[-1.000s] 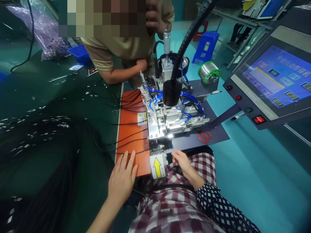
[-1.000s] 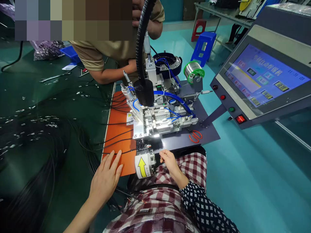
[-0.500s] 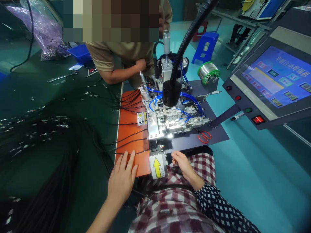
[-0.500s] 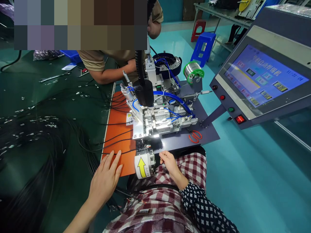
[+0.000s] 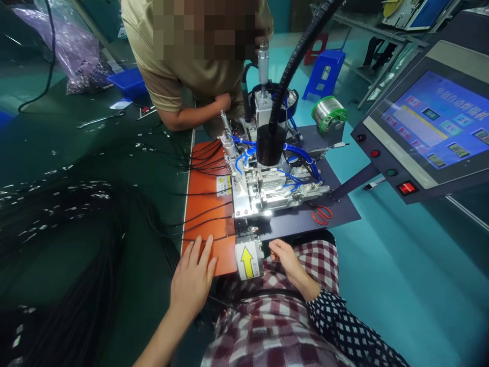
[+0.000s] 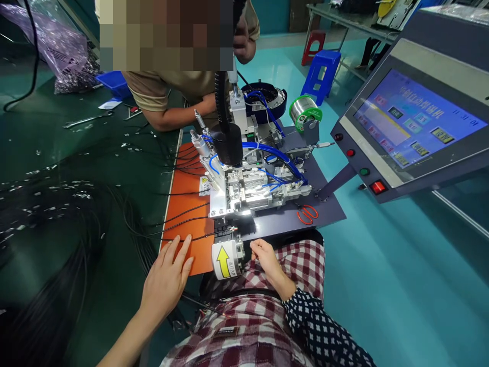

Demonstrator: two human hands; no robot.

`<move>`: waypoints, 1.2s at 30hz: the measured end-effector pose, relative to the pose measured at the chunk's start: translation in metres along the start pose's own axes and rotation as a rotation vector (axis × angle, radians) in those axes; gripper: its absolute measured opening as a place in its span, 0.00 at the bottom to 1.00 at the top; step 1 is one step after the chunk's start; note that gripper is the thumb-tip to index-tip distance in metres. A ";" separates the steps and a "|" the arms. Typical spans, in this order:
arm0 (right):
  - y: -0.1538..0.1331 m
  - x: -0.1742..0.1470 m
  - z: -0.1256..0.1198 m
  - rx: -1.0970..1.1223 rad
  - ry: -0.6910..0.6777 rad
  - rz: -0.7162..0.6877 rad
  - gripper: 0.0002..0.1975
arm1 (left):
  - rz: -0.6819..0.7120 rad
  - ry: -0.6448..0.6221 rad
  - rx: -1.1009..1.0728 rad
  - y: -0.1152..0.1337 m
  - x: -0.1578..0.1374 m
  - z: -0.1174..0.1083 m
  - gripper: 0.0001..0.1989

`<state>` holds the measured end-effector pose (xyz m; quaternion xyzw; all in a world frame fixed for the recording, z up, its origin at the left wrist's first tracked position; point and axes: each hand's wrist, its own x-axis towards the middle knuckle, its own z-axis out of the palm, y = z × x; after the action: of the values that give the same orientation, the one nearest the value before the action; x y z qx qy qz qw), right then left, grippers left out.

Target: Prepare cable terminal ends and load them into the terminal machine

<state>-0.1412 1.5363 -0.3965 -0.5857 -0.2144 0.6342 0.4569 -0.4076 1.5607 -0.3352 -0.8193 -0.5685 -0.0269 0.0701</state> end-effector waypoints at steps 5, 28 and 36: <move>0.003 -0.001 -0.002 -0.010 0.000 -0.004 0.19 | 0.001 0.009 -0.012 0.001 0.000 -0.001 0.27; 0.075 -0.024 -0.099 -0.790 -0.093 -0.296 0.17 | 0.026 0.044 -0.008 -0.001 0.000 0.002 0.27; 0.113 -0.023 -0.130 -1.112 -0.079 -0.425 0.19 | 0.005 0.025 -0.009 0.000 0.000 0.002 0.26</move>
<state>-0.0583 1.4276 -0.5046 -0.6573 -0.6435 0.3430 0.1903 -0.4081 1.5612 -0.3369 -0.8206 -0.5654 -0.0395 0.0734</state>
